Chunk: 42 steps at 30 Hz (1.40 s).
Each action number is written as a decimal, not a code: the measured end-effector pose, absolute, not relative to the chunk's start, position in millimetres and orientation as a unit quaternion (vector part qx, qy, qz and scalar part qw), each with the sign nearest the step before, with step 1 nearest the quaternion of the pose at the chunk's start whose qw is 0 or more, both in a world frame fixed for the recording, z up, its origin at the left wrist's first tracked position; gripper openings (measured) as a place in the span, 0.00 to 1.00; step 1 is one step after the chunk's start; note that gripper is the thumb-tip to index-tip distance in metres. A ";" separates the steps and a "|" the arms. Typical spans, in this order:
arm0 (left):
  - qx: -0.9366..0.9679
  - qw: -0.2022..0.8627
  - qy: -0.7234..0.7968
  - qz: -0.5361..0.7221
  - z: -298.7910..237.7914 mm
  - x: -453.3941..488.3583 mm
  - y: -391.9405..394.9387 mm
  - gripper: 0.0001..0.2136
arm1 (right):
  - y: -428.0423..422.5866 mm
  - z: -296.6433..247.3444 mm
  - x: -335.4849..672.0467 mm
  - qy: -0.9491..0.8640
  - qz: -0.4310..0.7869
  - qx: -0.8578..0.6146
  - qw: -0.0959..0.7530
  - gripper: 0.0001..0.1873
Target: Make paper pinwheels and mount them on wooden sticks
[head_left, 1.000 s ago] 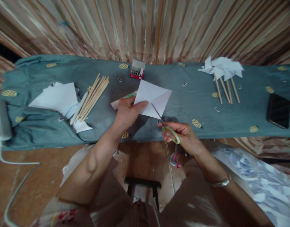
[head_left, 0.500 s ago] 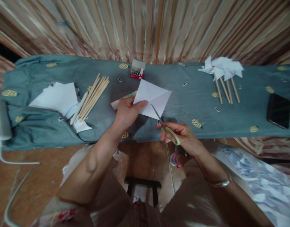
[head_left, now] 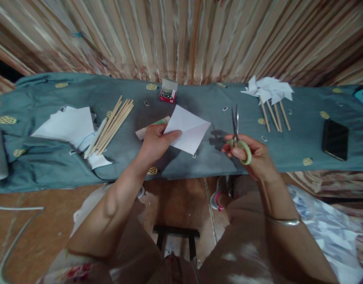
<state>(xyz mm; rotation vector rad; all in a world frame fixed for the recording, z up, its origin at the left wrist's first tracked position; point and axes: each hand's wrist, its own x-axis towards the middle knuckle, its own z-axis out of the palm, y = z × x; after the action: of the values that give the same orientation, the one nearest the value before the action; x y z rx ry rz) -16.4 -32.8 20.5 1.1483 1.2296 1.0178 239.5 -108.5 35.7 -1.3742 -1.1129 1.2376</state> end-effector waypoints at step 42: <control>0.302 0.709 0.418 0.480 16.0 33.4 -60.6 0.18 | -81.3 14.6 183.5 -0.342 0.475 -0.537 0.607 0.27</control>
<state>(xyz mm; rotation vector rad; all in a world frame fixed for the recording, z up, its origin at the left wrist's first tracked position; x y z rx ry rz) 33.4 -60.6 16.0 0.6711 0.9285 1.0653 183.5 -81.3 14.6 -1.2418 -0.7903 1.0981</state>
